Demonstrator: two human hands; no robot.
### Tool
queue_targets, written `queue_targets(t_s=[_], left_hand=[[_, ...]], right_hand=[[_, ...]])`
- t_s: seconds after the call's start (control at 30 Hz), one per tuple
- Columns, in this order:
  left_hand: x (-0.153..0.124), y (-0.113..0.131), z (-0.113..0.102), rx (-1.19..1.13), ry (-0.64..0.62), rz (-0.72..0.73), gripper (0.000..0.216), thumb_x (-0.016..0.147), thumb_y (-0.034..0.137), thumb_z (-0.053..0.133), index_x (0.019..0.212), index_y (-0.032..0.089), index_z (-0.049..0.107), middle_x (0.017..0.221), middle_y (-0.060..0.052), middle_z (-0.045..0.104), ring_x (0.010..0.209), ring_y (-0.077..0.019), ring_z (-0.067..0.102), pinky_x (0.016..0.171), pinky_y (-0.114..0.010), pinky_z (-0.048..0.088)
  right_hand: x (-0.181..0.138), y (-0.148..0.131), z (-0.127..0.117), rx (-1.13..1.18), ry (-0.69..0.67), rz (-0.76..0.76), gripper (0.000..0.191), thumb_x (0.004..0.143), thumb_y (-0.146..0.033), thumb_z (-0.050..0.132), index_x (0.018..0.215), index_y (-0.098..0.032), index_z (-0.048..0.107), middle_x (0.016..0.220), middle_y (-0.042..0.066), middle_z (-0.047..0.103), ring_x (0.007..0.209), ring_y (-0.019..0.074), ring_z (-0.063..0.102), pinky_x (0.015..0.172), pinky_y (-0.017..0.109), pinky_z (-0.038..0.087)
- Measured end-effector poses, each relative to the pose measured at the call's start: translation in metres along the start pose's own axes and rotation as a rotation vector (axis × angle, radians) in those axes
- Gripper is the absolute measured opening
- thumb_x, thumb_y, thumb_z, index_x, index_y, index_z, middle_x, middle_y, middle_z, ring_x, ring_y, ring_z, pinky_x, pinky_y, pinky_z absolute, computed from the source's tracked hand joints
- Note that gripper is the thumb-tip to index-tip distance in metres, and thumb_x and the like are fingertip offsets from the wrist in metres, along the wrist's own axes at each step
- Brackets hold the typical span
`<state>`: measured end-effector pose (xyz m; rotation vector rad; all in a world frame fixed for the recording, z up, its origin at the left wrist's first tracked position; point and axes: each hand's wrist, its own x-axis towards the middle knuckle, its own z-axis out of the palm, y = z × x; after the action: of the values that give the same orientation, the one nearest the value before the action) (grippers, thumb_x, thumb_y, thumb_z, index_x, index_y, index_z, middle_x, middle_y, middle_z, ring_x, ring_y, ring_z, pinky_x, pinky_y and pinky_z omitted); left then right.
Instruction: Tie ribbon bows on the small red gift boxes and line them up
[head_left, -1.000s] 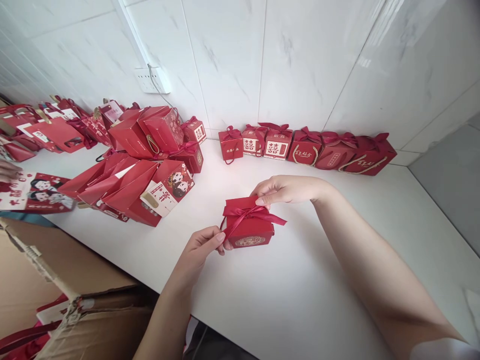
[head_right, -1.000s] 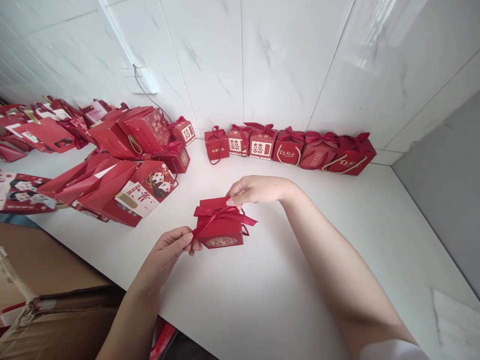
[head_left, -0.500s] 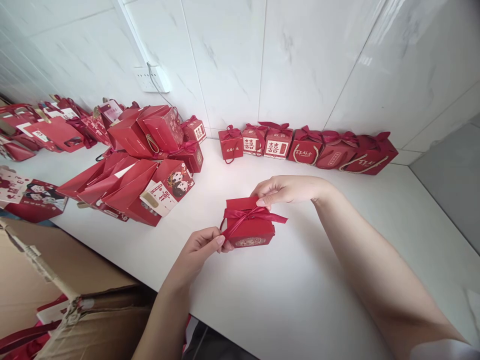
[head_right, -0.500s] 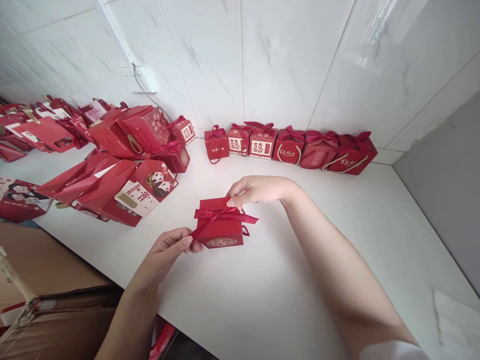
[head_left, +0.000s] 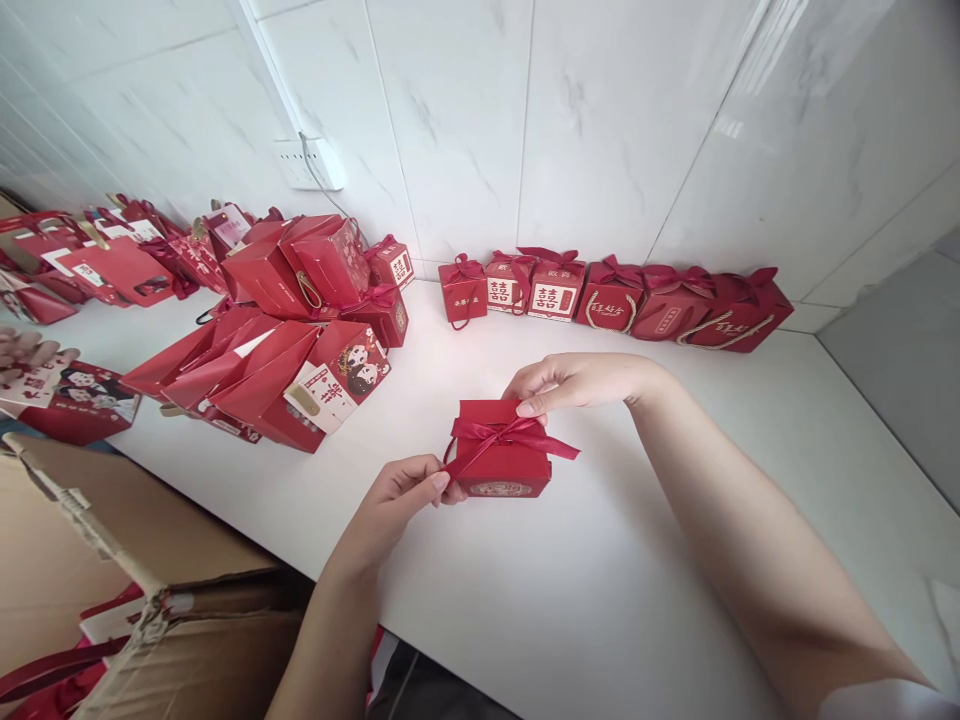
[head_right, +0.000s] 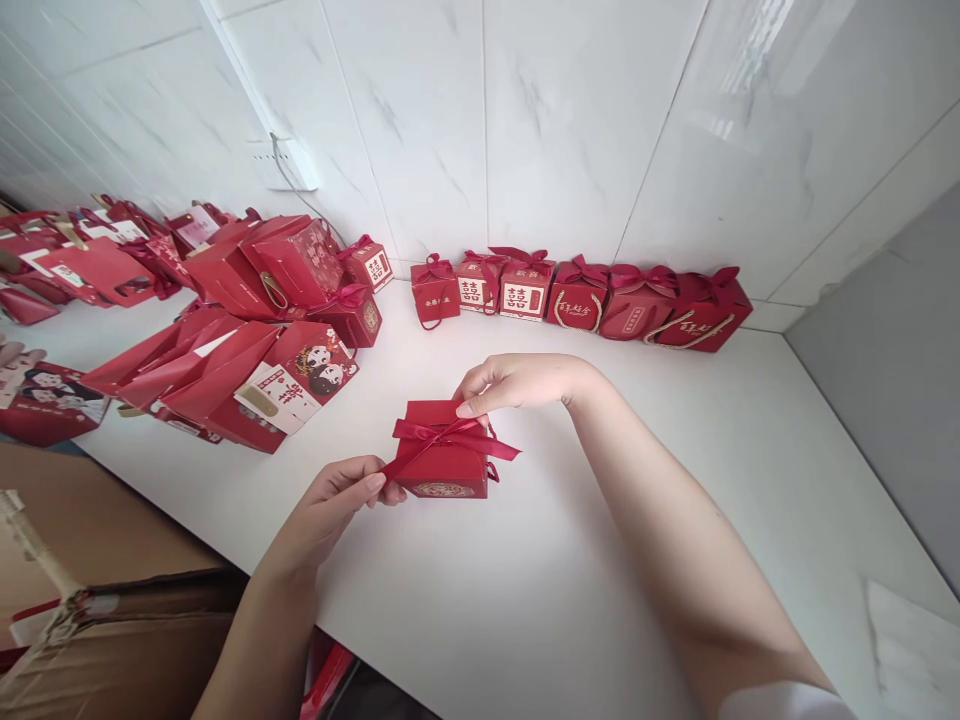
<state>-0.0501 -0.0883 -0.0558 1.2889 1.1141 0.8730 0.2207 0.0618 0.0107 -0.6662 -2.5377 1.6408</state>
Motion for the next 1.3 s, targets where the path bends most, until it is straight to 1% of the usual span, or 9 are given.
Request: queue_targets(t_s=[0.23, 0.3, 0.4, 0.47, 0.6, 0.77, 0.93, 1.13, 1.3], left_hand=[[0.0, 0.005, -0.006, 0.151, -0.003, -0.018, 0.039, 0.093, 0.044, 0.05, 0.065, 0.017, 0.053, 0.077, -0.003, 0.063, 0.078, -0.0166, 0.054, 0.075, -0.029, 0.04], [0.005, 0.015, -0.01, 0.222, 0.102, -0.002, 0.039, 0.094, 0.049, 0.046, 0.072, 0.018, 0.056, 0.08, -0.002, 0.062, 0.077, -0.0159, 0.053, 0.071, -0.028, 0.04], [0.017, 0.039, -0.014, 0.342, 0.392, 0.065, 0.031, 0.091, 0.051, 0.051, 0.085, 0.022, 0.058, 0.092, -0.002, 0.062, 0.086, -0.0171, 0.056, 0.069, -0.027, 0.042], [0.026, 0.059, -0.012, 0.464, 0.468, 0.142, 0.025, 0.087, 0.048, 0.058, 0.09, 0.024, 0.061, 0.098, -0.001, 0.062, 0.094, -0.0181, 0.057, 0.074, -0.027, 0.045], [0.046, 0.088, 0.004, 0.674, 0.213, 0.276, 0.016, 0.086, 0.04, 0.06, 0.088, 0.025, 0.066, 0.11, -0.002, 0.062, 0.106, -0.0201, 0.057, 0.086, -0.032, 0.047], [0.064, 0.084, 0.021, 0.686, -0.074, 0.254, 0.011, 0.084, 0.033, 0.06, 0.085, 0.024, 0.067, 0.121, -0.003, 0.058, 0.114, -0.022, 0.056, 0.1, -0.038, 0.044], [0.069, 0.065, 0.014, 0.487, -0.144, 0.207, 0.007, 0.084, 0.028, 0.06, 0.086, 0.021, 0.063, 0.127, -0.006, 0.056, 0.118, -0.0241, 0.055, 0.098, -0.037, 0.045], [0.068, 0.062, -0.009, 0.312, -0.193, 0.083, 0.021, 0.088, 0.039, 0.058, 0.099, 0.022, 0.06, 0.137, -0.006, 0.05, 0.111, -0.0236, 0.06, 0.088, -0.033, 0.05], [0.069, 0.062, -0.01, 0.435, -0.14, 0.254, 0.015, 0.087, 0.036, 0.06, 0.091, 0.021, 0.06, 0.132, -0.007, 0.054, 0.123, -0.0257, 0.052, 0.107, -0.04, 0.039]], right_hand=[[-0.004, -0.006, 0.001, 0.045, 0.046, 0.004, 0.043, 0.088, -0.053, 0.058, 0.112, -0.02, 0.071, 0.112, 0.006, 0.067, 0.102, 0.0226, 0.059, 0.09, 0.033, 0.042], [-0.006, -0.007, 0.0, 0.049, 0.089, 0.013, 0.043, 0.089, -0.053, 0.056, 0.116, -0.022, 0.07, 0.115, 0.004, 0.067, 0.106, 0.0234, 0.058, 0.093, 0.034, 0.04], [-0.006, -0.007, 0.0, 0.028, 0.147, 0.053, 0.043, 0.09, -0.053, 0.055, 0.12, -0.026, 0.068, 0.121, 0.003, 0.065, 0.11, 0.0237, 0.056, 0.096, 0.033, 0.039], [-0.005, -0.007, 0.0, 0.02, 0.137, 0.062, 0.043, 0.09, -0.053, 0.055, 0.122, -0.026, 0.066, 0.126, 0.003, 0.063, 0.112, 0.0235, 0.056, 0.096, 0.033, 0.039], [-0.003, -0.008, 0.002, -0.025, 0.097, 0.053, 0.04, 0.085, -0.052, 0.062, 0.112, -0.024, 0.07, 0.127, 0.004, 0.061, 0.11, 0.0243, 0.056, 0.093, 0.031, 0.041], [-0.002, -0.013, 0.004, -0.1, 0.066, 0.021, 0.035, 0.082, -0.053, 0.063, 0.098, -0.023, 0.073, 0.11, 0.003, 0.067, 0.101, 0.024, 0.058, 0.087, 0.031, 0.042], [-0.005, -0.015, 0.002, -0.137, 0.101, 0.044, 0.034, 0.081, -0.053, 0.063, 0.094, -0.024, 0.072, 0.106, 0.002, 0.067, 0.099, 0.0243, 0.058, 0.087, 0.031, 0.041], [-0.006, -0.018, 0.002, -0.148, 0.087, 0.079, 0.037, 0.079, -0.057, 0.063, 0.092, -0.024, 0.072, 0.106, 0.003, 0.067, 0.101, 0.026, 0.058, 0.086, 0.031, 0.041], [-0.008, -0.018, 0.004, -0.119, 0.088, 0.058, 0.036, 0.081, -0.055, 0.061, 0.097, -0.025, 0.069, 0.111, 0.002, 0.066, 0.106, 0.0255, 0.057, 0.09, 0.032, 0.041]])
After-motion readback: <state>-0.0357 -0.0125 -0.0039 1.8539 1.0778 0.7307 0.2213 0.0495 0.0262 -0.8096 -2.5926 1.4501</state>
